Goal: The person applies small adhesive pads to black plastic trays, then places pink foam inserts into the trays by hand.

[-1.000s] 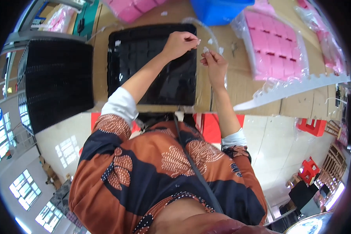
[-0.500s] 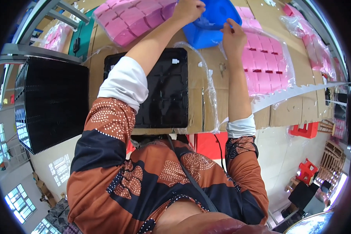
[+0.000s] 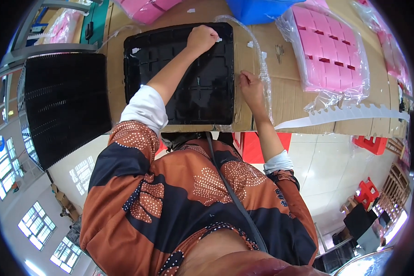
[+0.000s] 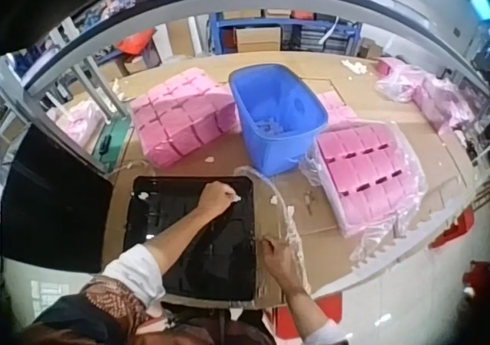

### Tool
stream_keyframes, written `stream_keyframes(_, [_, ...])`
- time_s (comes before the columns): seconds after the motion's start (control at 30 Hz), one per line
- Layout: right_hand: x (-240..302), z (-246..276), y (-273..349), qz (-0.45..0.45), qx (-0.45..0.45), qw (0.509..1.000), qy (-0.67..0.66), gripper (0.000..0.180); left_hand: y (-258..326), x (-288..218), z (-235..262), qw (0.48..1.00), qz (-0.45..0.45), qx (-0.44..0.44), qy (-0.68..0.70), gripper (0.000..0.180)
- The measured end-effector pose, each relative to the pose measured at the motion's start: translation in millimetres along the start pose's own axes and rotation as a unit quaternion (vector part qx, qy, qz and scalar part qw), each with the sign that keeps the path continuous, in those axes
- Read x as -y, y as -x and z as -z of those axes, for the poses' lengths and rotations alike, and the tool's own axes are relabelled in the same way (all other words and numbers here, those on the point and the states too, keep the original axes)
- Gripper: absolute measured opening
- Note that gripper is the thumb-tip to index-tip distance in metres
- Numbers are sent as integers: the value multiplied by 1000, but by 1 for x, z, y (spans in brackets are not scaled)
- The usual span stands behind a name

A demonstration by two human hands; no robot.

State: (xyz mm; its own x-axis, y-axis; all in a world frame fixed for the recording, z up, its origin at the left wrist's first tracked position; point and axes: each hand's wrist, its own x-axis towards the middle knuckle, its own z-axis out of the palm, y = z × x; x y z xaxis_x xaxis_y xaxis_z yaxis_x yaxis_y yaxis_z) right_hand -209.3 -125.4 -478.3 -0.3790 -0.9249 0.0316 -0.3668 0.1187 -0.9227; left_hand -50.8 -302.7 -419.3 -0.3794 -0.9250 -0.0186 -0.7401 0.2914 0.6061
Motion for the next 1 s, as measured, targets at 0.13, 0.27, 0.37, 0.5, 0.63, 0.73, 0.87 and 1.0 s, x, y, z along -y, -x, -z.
stream_keyframes(0.13, [-4,-5,9,4,10,1000,-5,14,4,-11,-6,997,-2,25,-79,18])
stream_keyframes(0.27, [-1,-10,13,-28,-6,999,-36,14,4,-16,-12,995,41,42,-78,18])
stream_keyframes(0.37, [4,-11,14,-20,-8,999,-43,14,0,-13,-14,996,19,12,-84,18])
stream_keyframes(0.5, [3,-10,17,-14,-3,1000,-12,15,-4,-18,-17,992,39,30,-114,17])
stream_keyframes(0.63, [2,-11,15,-14,-8,1000,17,15,-7,-25,-17,986,19,35,-159,17])
stream_keyframes(0.73, [8,-8,15,-21,2,998,56,15,-8,-26,-18,982,42,38,-179,16])
stream_keyframes(0.87, [8,-8,15,-2,-2,998,59,15,-6,-28,-20,982,44,29,-179,16])
stream_keyframes(1.0, [6,-9,15,26,-15,998,56,14,-5,-29,-19,986,31,20,-164,16])
